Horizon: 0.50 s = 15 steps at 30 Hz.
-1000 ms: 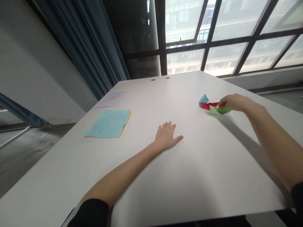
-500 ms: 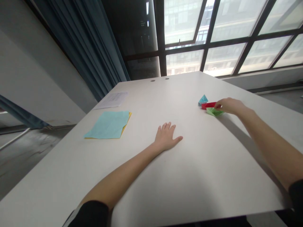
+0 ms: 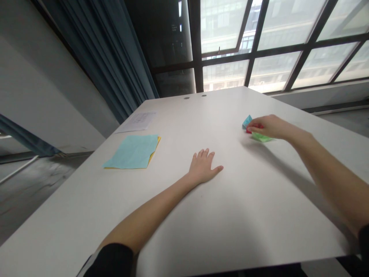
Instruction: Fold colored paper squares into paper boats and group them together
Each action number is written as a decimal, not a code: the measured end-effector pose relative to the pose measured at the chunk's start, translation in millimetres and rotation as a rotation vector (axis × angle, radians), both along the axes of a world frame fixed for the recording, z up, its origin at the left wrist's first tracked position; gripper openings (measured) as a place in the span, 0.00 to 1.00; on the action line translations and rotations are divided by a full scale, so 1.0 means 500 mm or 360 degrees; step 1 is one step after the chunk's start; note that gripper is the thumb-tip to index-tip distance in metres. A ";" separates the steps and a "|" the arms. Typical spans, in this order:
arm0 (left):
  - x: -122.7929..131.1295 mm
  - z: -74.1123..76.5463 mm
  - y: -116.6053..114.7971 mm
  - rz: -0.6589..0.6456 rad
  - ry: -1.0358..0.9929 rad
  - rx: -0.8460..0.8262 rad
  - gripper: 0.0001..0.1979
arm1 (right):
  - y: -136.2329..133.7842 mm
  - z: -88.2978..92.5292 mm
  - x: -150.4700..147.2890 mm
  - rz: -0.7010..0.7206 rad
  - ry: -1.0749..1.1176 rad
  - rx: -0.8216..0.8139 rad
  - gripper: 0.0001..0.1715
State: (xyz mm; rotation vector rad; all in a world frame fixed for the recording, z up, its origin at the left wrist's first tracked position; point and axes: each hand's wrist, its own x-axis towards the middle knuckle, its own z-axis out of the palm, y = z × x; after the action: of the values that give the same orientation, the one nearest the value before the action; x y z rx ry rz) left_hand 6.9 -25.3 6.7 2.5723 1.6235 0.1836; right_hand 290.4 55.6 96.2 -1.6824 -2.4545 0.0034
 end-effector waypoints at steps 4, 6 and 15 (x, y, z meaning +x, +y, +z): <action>-0.002 0.006 -0.001 -0.0012 -0.0001 -0.0022 0.36 | -0.016 -0.062 -0.074 0.0391 0.0174 -0.0061 0.23; -0.008 0.013 -0.001 -0.0048 -0.0004 -0.0062 0.36 | -0.022 -0.106 -0.106 0.0546 0.0214 -0.0010 0.27; -0.102 0.097 0.068 -0.0395 -0.0045 -0.0330 0.27 | -0.041 -0.202 -0.133 0.0606 0.0239 0.0076 0.26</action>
State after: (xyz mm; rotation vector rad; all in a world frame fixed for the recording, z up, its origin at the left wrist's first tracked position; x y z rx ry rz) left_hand -44.2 8.8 55.4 2.5652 1.2265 0.0301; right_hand 223.9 35.3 -5.0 -1.1285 -2.5922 0.1130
